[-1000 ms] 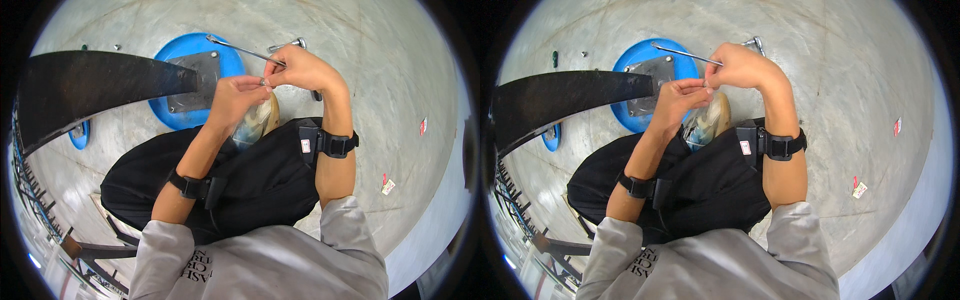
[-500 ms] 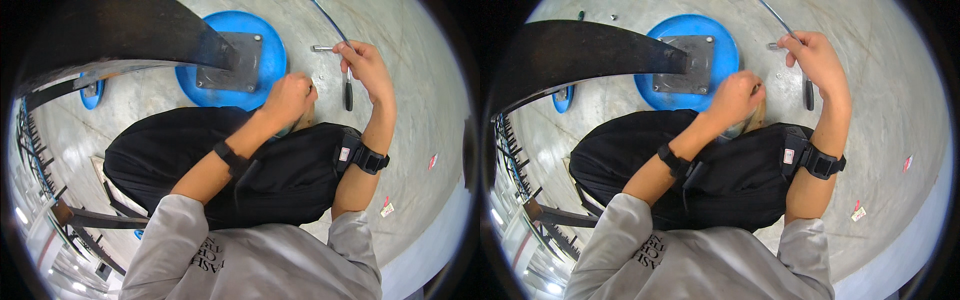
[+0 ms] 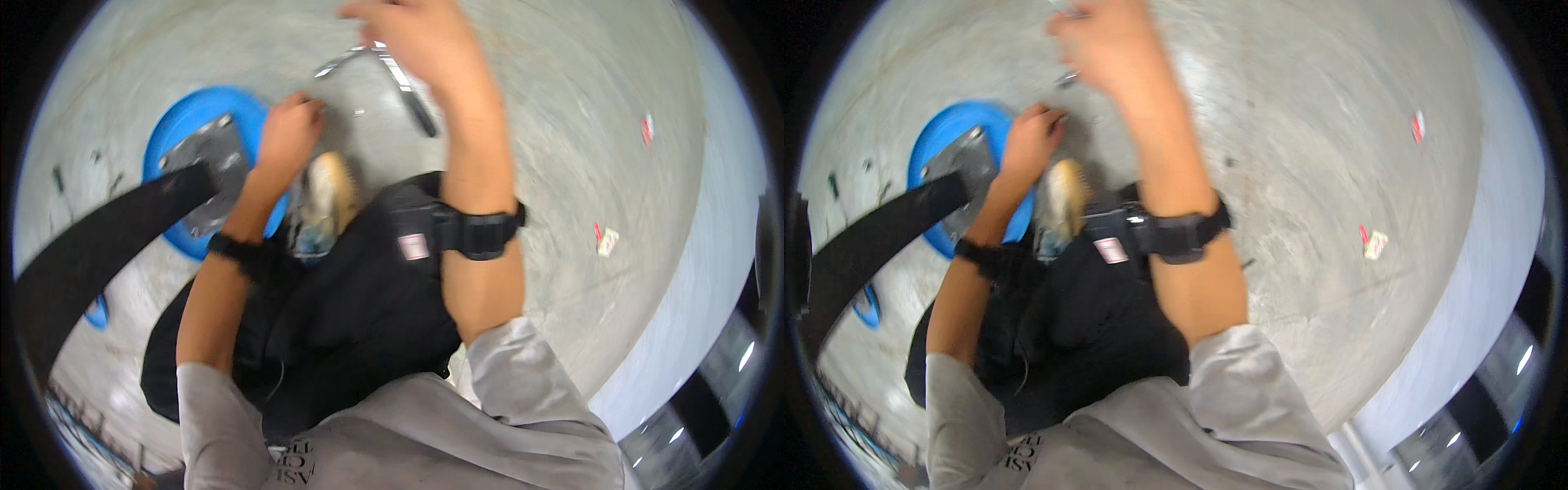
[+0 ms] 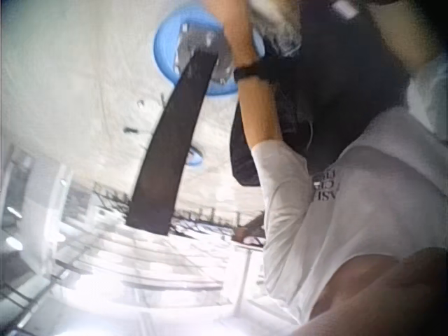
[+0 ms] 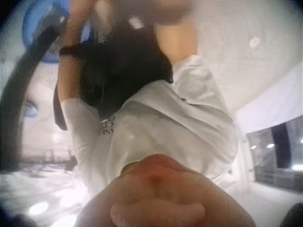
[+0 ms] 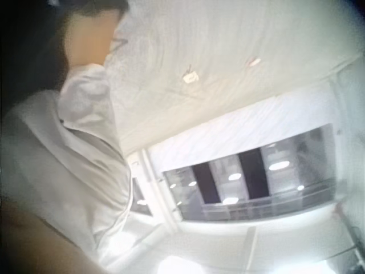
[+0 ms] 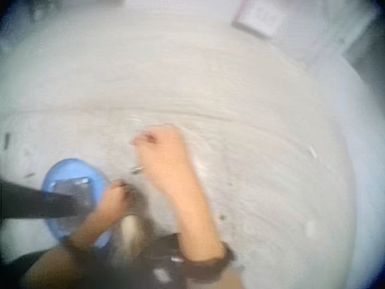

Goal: The person bolts a vertical metal post onto a blue circular base using a wrench and a socket wrench, inserting and tightening several bolts.

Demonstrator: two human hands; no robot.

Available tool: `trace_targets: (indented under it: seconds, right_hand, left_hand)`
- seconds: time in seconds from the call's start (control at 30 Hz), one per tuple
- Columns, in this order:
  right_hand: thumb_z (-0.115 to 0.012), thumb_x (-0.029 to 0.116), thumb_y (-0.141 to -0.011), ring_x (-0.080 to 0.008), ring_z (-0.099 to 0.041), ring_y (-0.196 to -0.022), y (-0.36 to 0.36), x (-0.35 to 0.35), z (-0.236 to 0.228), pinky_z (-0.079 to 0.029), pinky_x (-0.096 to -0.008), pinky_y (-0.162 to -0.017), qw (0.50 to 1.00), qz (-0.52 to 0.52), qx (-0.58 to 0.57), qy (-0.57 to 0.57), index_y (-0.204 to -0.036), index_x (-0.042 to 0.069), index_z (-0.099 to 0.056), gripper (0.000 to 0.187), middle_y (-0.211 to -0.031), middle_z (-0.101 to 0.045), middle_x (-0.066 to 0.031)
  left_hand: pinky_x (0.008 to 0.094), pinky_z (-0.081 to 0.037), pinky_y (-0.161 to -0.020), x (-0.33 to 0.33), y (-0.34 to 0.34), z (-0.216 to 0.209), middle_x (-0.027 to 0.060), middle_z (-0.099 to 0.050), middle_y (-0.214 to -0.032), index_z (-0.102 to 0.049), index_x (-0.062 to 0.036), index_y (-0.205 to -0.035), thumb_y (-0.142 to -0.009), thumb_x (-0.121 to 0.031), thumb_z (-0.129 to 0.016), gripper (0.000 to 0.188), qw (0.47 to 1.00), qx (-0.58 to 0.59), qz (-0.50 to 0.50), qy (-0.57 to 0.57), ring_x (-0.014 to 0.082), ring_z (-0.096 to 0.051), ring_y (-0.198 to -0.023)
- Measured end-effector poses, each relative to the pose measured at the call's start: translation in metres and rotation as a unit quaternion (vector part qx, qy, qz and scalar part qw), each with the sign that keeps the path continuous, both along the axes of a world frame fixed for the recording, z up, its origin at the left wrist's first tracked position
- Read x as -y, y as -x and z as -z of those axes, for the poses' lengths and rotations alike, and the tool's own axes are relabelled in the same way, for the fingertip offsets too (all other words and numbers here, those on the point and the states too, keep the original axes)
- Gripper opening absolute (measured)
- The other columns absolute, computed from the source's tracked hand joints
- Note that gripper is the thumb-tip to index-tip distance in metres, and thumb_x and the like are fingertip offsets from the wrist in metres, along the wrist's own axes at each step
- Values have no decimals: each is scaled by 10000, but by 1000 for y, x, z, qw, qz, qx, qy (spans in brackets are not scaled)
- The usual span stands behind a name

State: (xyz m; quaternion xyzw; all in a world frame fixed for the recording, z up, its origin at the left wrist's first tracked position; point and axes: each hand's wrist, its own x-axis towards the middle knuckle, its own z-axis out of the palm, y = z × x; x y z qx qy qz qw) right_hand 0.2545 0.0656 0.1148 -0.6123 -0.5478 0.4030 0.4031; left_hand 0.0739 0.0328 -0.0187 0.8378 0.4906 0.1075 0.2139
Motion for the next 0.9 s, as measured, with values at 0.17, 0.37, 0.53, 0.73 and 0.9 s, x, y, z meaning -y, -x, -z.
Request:
trace_targets:
  seconds: [0.17,0.37,0.53,0.73,0.9]
  right_hand:
    - [-535,134,-760,-247,-547,-525,-46,16,-43,-410,-350,-524,995,92,40,-23,-655,-57,-575,221,-557,-527,-228]
    - [-540,164,-797,-298,-570,-569,-164,105,-52,-431,-375,-560,963,219,159,-4,-812,-36,-599,209,-609,-570,-179]
    - [-581,241,-816,-72,-388,-507,-189,186,54,-315,-244,-479,973,221,51,50,-871,40,-654,221,-535,-430,23]
    - [-673,237,-753,-85,-429,-530,-133,208,122,-365,-257,-509,949,246,68,183,-892,31,-657,249,-569,-483,3]
    - [-677,174,-740,-103,-494,-558,-123,200,137,-413,-261,-546,935,289,131,161,-892,14,-651,222,-642,-590,-46]
  left_hand:
    - [388,-457,-728,-5,-6,-18,172,-572,-865,-618,10,-959,-733,-44,-573,236,999,31,21,37,346,-565,-807]
    - [377,-463,-699,-12,-9,-13,155,-579,-855,-612,17,-882,-731,-47,-589,165,998,-15,60,34,326,-581,-777]
    - [361,-465,-722,-12,-20,-33,158,-594,-873,-607,24,-905,-718,-68,-623,210,998,7,61,10,305,-591,-808]
    - [382,-464,-783,-12,-41,-20,130,-603,-954,-621,-33,-972,-723,-128,-639,268,997,-18,73,34,308,-582,-898]
    - [373,-482,-702,-15,-52,-35,86,-622,-890,-648,-59,-907,-733,-161,-637,202,986,-125,111,31,269,-601,-826]
